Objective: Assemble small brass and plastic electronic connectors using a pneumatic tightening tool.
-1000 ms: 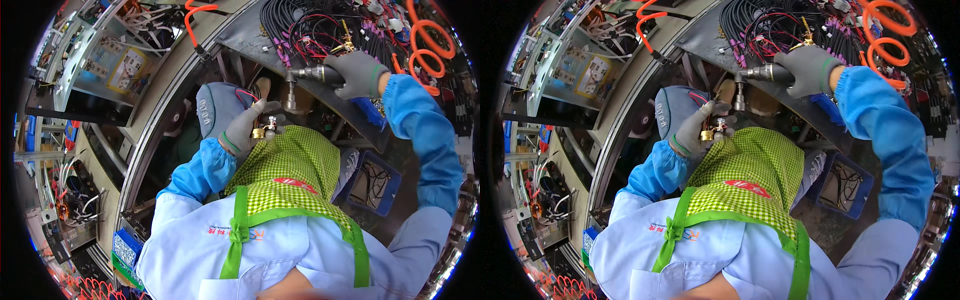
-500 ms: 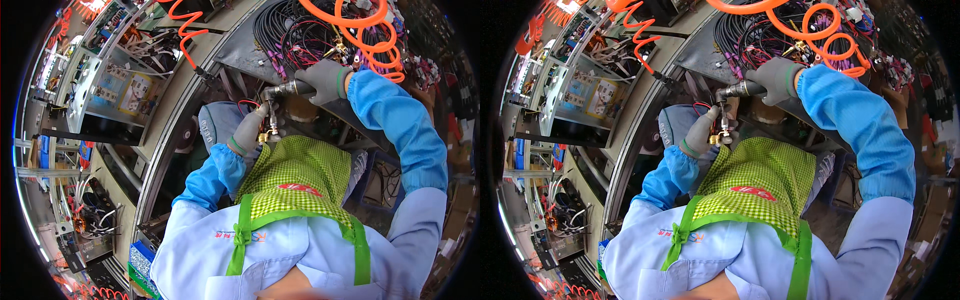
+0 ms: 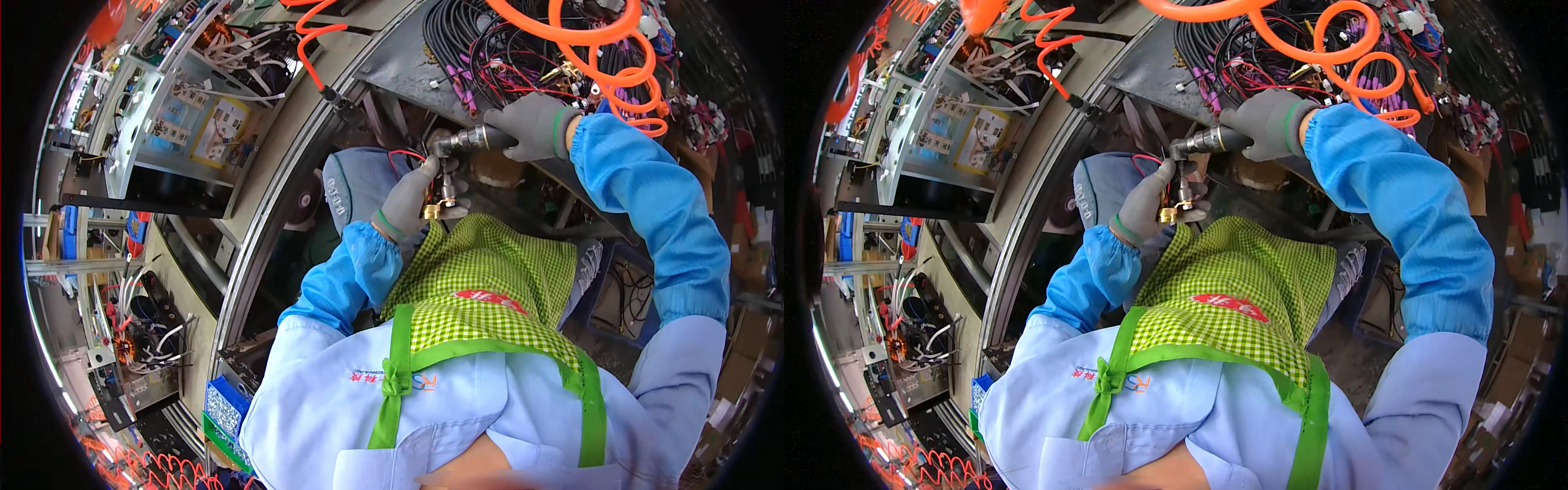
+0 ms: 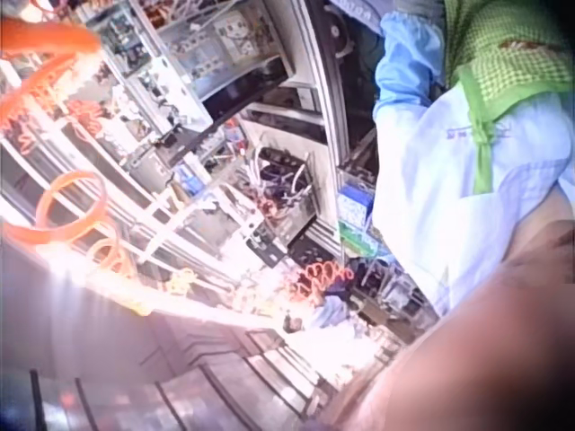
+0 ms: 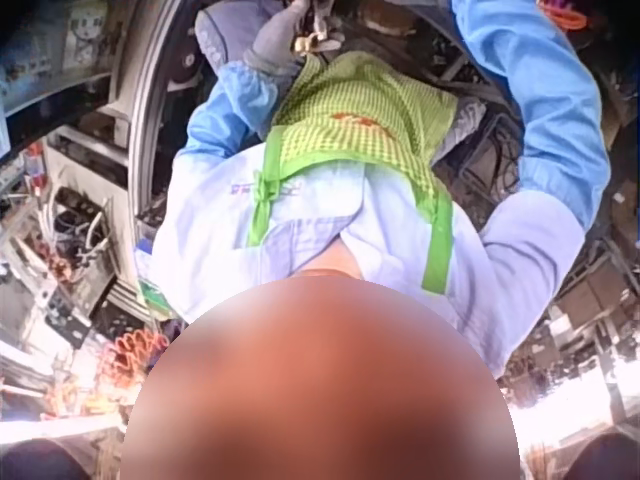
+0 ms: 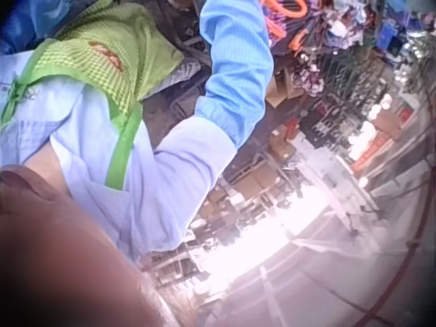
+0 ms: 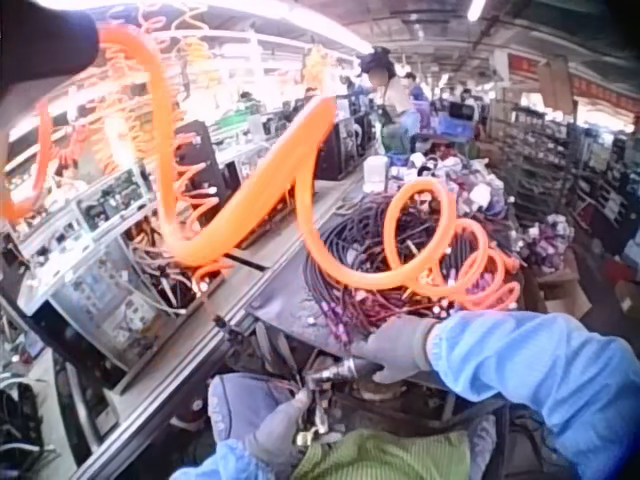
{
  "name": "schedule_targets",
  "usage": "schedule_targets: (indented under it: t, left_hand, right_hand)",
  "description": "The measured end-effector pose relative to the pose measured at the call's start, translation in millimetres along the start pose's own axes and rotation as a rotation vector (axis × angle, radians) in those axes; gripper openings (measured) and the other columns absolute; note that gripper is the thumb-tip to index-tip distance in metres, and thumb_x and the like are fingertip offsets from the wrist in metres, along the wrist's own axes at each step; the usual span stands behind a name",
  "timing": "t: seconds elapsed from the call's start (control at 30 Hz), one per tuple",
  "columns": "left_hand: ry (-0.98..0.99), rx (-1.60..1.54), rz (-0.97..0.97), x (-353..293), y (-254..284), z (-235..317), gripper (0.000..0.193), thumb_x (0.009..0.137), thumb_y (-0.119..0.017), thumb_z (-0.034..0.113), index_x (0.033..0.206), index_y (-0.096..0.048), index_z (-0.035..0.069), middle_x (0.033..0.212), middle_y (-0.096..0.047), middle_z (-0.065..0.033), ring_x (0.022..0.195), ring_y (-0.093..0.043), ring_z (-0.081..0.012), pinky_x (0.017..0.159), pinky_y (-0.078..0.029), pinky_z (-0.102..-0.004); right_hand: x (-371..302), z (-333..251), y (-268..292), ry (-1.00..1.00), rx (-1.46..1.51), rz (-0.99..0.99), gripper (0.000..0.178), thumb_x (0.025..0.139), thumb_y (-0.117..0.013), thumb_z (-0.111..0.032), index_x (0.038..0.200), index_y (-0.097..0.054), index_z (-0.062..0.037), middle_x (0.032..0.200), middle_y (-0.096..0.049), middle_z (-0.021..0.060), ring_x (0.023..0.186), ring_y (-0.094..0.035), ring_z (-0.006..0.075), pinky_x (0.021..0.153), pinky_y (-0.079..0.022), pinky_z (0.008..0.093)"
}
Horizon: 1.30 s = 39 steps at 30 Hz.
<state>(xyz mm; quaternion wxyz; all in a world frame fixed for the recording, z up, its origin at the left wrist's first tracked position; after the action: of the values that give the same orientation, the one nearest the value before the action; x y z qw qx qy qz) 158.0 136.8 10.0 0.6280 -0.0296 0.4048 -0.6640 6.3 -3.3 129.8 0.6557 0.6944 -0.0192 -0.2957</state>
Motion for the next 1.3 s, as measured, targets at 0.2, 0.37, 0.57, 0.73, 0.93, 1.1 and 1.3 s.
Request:
schedule_targets:
  t: [0.2, 0.37, 0.57, 0.73, 0.93, 1.1, 1.3]
  left_hand:
    - [0.03, 0.015, -0.006, 1, 2, -2, 0.05, 0.1, -0.039, 0.048, 0.128, -0.05, 0.008, 0.109, -0.062, -0.0199, 0.088, -0.067, -0.0365, 0.077, -0.059, -0.0452]
    - [-0.017, -0.034, -0.016, -2, 5, 1, 0.05, 0.099, -0.041, 0.047, 0.13, -0.049, 0.008, 0.11, -0.062, -0.0204, 0.088, -0.067, -0.0363, 0.077, -0.059, -0.0454]
    - [-0.037, -0.032, -0.005, -4, 4, 0, 0.05, 0.099, -0.043, 0.046, 0.13, -0.049, 0.007, 0.111, -0.062, -0.0171, 0.091, -0.066, -0.0325, 0.078, -0.059, -0.0458]
    - [-0.032, -0.088, -0.002, -5, 2, -6, 0.047, 0.099, -0.045, 0.043, 0.131, -0.05, 0.008, 0.11, -0.061, -0.0061, 0.101, -0.062, -0.0244, 0.079, -0.059, -0.0441]
    - [-0.077, -0.095, 0.021, -7, -3, -5, 0.045, 0.099, -0.045, 0.04, 0.132, -0.05, 0.01, 0.112, -0.06, -0.0061, 0.097, -0.062, -0.0224, 0.076, -0.06, -0.0436]
    - [-0.055, -0.096, 0.002, -6, -4, -6, 0.044, 0.1, -0.043, 0.039, 0.132, -0.05, 0.01, 0.112, -0.059, -0.0068, 0.097, -0.061, -0.0231, 0.076, -0.06, -0.0438]
    - [-0.079, -0.083, 0.052, 0, -2, -5, 0.044, 0.1, -0.044, 0.041, 0.127, -0.049, 0.007, 0.11, -0.059, -0.0096, 0.099, -0.062, -0.0263, 0.077, -0.059, -0.0469]
  right_hand:
    - [8, 12, -28, 0.086, 0.099, 0.061, 0.053, 0.075, -0.068, -0.026, 0.122, -0.05, -0.0108, 0.091, -0.065, 0.0154, 0.084, -0.065, 0.0363, 0.076, -0.051, 0.0471]
    - [5, 13, -23, 0.159, 0.155, 0.237, 0.053, 0.074, -0.07, -0.027, 0.121, -0.051, -0.0116, 0.091, -0.065, 0.0175, 0.082, -0.065, 0.0357, 0.072, -0.052, 0.0467]
    - [5, 3, -9, 0.087, 0.03, 0.17, 0.049, 0.074, -0.071, -0.031, 0.113, -0.051, -0.0092, 0.083, -0.065, 0.0161, 0.078, -0.065, 0.0368, 0.071, -0.05, 0.0481]
    - [4, 2, -12, 0.168, 0.138, 0.165, 0.048, 0.074, -0.071, -0.028, 0.113, -0.051, -0.0084, 0.095, -0.063, 0.0181, 0.085, -0.064, 0.0361, 0.072, -0.051, 0.0472]
    - [9, 3, -18, 0.127, 0.081, 0.103, 0.048, 0.074, -0.071, -0.03, 0.111, -0.051, -0.0075, 0.085, -0.063, 0.0177, 0.082, -0.064, 0.037, 0.072, -0.051, 0.046]
    - [5, 3, -11, 0.065, -0.001, 0.057, 0.051, 0.074, -0.07, -0.033, 0.114, -0.051, -0.0086, 0.085, -0.064, 0.0159, 0.08, -0.065, 0.0354, 0.072, -0.051, 0.0469]
    - [17, 10, -21, 0.149, 0.061, 0.137, 0.044, 0.073, -0.068, -0.027, 0.11, -0.054, -0.008, 0.085, -0.065, 0.0154, 0.081, -0.065, 0.0358, 0.071, -0.05, 0.0483]
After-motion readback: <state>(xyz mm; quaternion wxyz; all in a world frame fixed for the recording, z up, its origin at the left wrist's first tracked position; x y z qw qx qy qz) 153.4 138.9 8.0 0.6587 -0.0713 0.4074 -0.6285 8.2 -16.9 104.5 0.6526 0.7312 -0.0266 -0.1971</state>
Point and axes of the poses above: each hand's wrist, its own x-axis towards the middle knuckle, its own y-axis out of the back of the hand, z = x × y, the point moved 4 cm from there along x, towards the middle knuckle
